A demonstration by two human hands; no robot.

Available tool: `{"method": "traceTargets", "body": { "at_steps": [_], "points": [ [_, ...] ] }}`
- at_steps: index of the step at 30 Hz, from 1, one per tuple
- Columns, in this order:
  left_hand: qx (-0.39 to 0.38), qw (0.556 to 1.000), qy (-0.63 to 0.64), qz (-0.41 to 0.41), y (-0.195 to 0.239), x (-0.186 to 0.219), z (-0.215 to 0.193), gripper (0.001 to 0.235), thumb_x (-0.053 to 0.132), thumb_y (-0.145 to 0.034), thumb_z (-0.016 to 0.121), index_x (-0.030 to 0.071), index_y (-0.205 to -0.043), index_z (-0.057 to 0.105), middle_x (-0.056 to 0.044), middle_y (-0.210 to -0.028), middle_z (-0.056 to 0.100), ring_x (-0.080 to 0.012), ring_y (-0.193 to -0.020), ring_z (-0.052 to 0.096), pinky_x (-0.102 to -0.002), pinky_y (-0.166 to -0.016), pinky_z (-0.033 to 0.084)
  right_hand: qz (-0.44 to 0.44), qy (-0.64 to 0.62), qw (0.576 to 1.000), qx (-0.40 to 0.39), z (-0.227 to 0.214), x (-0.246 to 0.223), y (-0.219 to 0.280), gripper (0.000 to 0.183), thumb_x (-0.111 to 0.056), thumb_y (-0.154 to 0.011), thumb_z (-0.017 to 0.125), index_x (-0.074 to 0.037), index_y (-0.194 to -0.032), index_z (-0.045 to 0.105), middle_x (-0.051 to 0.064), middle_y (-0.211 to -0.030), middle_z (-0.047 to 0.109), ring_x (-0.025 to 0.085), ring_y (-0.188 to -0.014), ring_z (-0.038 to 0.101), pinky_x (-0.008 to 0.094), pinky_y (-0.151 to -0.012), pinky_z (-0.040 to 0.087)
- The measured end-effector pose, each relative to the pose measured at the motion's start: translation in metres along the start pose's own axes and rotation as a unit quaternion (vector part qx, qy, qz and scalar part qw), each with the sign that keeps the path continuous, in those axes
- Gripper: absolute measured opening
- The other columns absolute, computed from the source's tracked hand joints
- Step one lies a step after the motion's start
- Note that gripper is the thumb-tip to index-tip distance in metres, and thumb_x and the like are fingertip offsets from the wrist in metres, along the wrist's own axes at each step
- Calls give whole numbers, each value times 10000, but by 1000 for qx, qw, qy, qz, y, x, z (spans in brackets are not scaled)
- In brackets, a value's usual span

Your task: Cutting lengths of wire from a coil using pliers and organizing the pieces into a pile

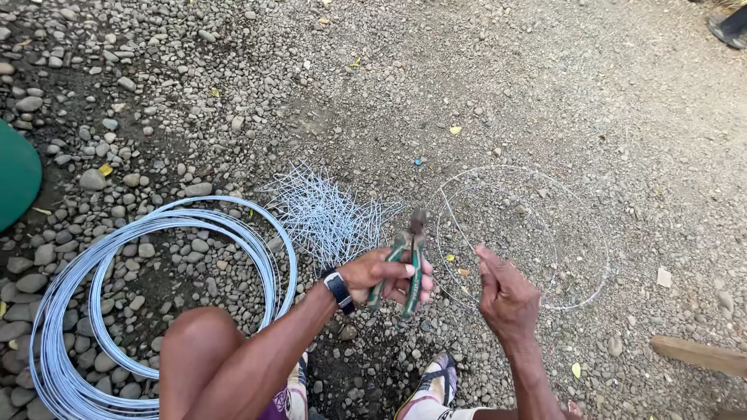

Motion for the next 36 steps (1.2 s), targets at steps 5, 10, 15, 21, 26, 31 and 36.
{"method": "traceTargets", "body": {
  "at_steps": [5, 10, 15, 21, 26, 31, 36],
  "points": [
    [97, 992, 82, 26, -10, -9, -10, 313, 210, -861, 757, 37, -1057, 586, -146, -928, 695, -312, -780, 704, -505, -748, 624, 251, -175, 940, -150, 16, -31, -5, 321, -179, -995, 502, -79, -1298, 537, -24, -619, 506, 114, -463, 397, 270, -385, 304],
    [161, 975, 128, 80, -14, -20, -12, 256, 176, -847, 794, 50, -986, 619, -112, -882, 708, -221, -710, 701, -378, -600, 647, 343, -356, 846, -202, 33, -38, -2, 280, 2, -941, 533, -25, -1208, 455, 100, -790, 649, 125, -502, 440, 245, -399, 325],
    [166, 968, 180, 59, -13, -25, -2, 311, 165, -853, 782, -9, -1081, 664, -109, -817, 720, -209, -634, 690, -347, -550, 619, 376, -411, 805, -205, 56, -42, 6, 189, 80, -964, 562, -18, -1039, 419, 136, -855, 561, 211, -630, 615, 278, -475, 527],
    [157, 968, 182, 73, -9, -30, -8, 229, 222, -904, 756, 14, -984, 704, -87, -783, 724, -183, -645, 692, -320, -610, 619, 354, -387, 813, -252, 58, -58, 5, 121, -24, -1002, 543, 4, -1100, 478, 132, -812, 649, 190, -618, 632, 291, -504, 552],
    [157, 968, 171, 99, 5, -7, -27, 206, 235, -892, 767, 54, -942, 680, -67, -786, 721, -195, -641, 701, -330, -612, 618, 344, -266, 790, -433, 45, -45, 24, 196, -243, -975, 628, -63, -970, 706, 62, -776, 635, 151, -571, 478, 280, -469, 409],
    [102, 983, 123, 90, 13, -1, -23, 201, 230, -919, 743, 54, -892, 649, -62, -754, 673, -159, -641, 653, -364, -636, 602, 222, -52, 873, -432, 21, -8, 26, 238, -350, -944, 605, -195, -847, 757, -45, -774, 734, 104, -557, 531, 233, -516, 481],
    [121, 992, 4, 40, 16, -19, -9, 161, 135, -928, 708, 15, -840, 647, -128, -699, 642, -192, -582, 653, -382, -570, 627, -117, 14, 992, -46, -24, -6, 4, 494, -525, -800, 773, -98, -991, 616, 76, -883, 679, 261, -876, 675, 524, -1156, 372]
  ]
}}
Point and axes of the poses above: each hand's wrist, its own y-axis away from the middle knuckle, its own z-axis out of the palm, x = y × z, the point moved 7 cm from there along -y, towards the middle knuckle
